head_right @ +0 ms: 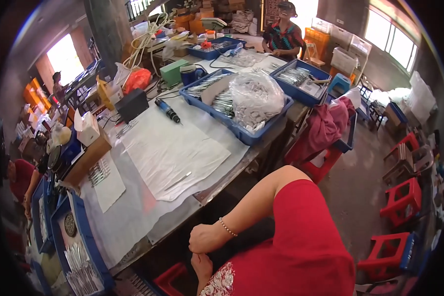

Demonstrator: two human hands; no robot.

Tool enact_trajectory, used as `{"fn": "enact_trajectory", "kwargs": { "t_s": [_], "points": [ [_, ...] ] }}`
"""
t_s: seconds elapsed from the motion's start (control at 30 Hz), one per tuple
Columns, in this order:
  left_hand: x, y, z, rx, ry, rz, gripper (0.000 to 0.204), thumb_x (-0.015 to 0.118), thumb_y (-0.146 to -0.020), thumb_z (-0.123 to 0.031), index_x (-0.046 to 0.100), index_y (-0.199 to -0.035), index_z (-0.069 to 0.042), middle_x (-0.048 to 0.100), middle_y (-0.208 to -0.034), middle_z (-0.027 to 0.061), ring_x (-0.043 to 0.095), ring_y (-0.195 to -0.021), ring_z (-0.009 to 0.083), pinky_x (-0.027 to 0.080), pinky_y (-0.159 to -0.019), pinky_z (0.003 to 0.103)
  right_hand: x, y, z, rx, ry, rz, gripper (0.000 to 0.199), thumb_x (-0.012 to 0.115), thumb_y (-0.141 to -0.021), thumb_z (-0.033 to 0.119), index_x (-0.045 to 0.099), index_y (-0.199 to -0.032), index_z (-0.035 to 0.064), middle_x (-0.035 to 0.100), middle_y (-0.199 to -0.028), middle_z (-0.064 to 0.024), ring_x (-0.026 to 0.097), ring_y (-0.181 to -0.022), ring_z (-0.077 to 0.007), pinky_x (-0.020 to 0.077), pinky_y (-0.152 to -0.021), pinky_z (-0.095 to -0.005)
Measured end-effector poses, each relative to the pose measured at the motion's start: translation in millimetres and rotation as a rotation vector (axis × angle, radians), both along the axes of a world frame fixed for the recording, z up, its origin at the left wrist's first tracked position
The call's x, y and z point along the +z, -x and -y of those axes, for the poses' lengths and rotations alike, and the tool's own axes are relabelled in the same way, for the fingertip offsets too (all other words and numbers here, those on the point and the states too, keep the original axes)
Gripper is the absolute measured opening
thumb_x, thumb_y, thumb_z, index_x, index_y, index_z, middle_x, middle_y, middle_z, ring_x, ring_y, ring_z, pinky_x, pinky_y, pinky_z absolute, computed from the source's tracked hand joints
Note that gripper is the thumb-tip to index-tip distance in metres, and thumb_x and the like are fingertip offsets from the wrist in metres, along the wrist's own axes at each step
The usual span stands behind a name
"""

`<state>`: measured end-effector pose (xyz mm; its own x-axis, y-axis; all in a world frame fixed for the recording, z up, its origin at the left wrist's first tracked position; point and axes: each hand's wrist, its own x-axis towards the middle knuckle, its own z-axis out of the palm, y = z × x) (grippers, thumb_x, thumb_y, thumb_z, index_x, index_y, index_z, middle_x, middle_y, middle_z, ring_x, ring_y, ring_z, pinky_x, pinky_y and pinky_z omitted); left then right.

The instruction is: Assemble small plastic and metal components using a hand tool at a workbench.

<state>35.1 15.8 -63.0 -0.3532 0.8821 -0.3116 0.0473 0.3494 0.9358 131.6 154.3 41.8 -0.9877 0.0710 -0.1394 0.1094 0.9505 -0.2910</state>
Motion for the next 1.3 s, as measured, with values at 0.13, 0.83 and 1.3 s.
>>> {"fn": "enact_trajectory", "kwargs": {
  "t_s": [0.13,0.83,1.3],
  "points": [
    [-12.3,-1.6,-6.0,0.016,-0.085,-0.149,0.032,0.044,-0.095,-0.022,0.055,-0.083,0.005,0.051,-0.056,0.0135,0.050,-0.051,0.0212,0.038,-0.048,0.038,-11.9,-5.7,-16.8,0.215,-0.009,-0.284,0.020,0.063,-0.072,0.019,0.064,-0.079,0.0007,0.064,-0.071,-0.0124,0.065,-0.067,-0.0298,0.0510,-0.054,-0.0410],
    [-8.9,-3.0,-10.7,0.056,-0.118,-0.215,0.021,0.048,-0.093,-0.013,0.051,-0.081,0.004,0.057,-0.072,0.0259,0.059,-0.070,0.0428,0.043,-0.056,0.045,5.4,-16.8,-5.9,-0.012,0.084,-0.060,0.017,0.052,-0.086,0.016,0.055,-0.087,-0.0005,0.056,-0.081,-0.0132,0.060,-0.073,-0.0293,0.0498,-0.061,-0.0384],
    [-8.2,-0.5,-2.7,0.046,-0.062,-0.205,0.020,0.048,-0.092,-0.013,0.051,-0.080,0.004,0.058,-0.072,0.0250,0.060,-0.071,0.0426,0.045,-0.059,0.045,8.2,-8.0,-1.1,0.183,0.032,-0.149,0.017,0.056,-0.076,0.013,0.056,-0.086,-0.0014,0.055,-0.084,-0.0134,0.059,-0.075,-0.0249,0.0503,-0.059,-0.0323]
  ]
}}
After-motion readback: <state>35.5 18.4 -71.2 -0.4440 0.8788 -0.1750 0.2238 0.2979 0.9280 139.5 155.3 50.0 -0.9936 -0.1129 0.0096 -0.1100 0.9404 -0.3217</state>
